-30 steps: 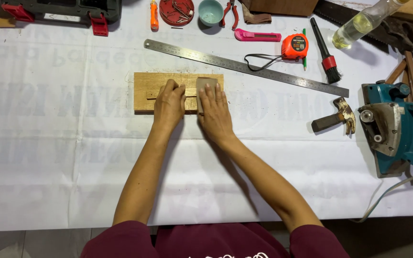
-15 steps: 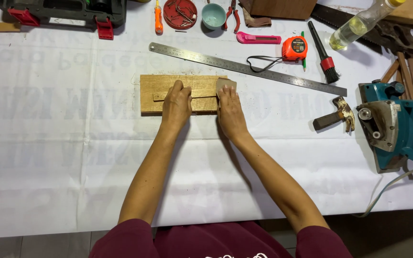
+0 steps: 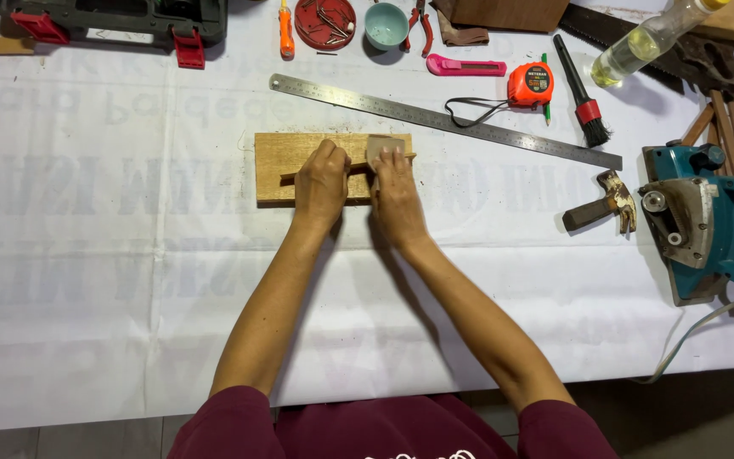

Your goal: Measuring and sanding wooden pieces on a workbench for assembly.

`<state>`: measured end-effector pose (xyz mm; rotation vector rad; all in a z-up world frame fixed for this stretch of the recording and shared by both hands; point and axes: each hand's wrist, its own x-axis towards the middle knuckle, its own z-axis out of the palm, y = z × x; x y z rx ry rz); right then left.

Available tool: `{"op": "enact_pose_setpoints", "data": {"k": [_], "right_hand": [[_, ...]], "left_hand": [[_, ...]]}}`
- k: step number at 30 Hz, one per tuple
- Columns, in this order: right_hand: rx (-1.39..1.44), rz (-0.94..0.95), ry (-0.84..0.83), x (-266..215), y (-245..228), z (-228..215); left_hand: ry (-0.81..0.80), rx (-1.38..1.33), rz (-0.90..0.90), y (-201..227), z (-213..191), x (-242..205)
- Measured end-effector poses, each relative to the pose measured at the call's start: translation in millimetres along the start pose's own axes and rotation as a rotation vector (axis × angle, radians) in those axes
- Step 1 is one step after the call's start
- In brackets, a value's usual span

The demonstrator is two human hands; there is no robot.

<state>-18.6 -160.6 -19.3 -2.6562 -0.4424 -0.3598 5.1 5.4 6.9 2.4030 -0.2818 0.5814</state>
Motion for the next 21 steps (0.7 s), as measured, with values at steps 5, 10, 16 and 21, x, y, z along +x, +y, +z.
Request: {"op": "enact_pose_setpoints", "data": {"k": [5,10,16,21], "right_hand": [[-0.052,-0.107,0.036,-2.0,-9.2,5.4],[-0.007,-0.003,0.003,-1.2,9.5,5.4],[-0.042,-0.115,0.012,2.3,0.2,11.9],[-0.027,0.017,0.015,2.0,4.3,-0.3]], "left_hand": [[-0.011,0.003,0.001,-4.6,-3.7,0.8],[-0.007,-0.026,-0.011,-19.3,19.1,-3.8],[-0.058,0.031,-0.047,-12.0,5.6,2.2],[-0.063,0.009,-0.043,-22.0,22.3,-2.3]]}}
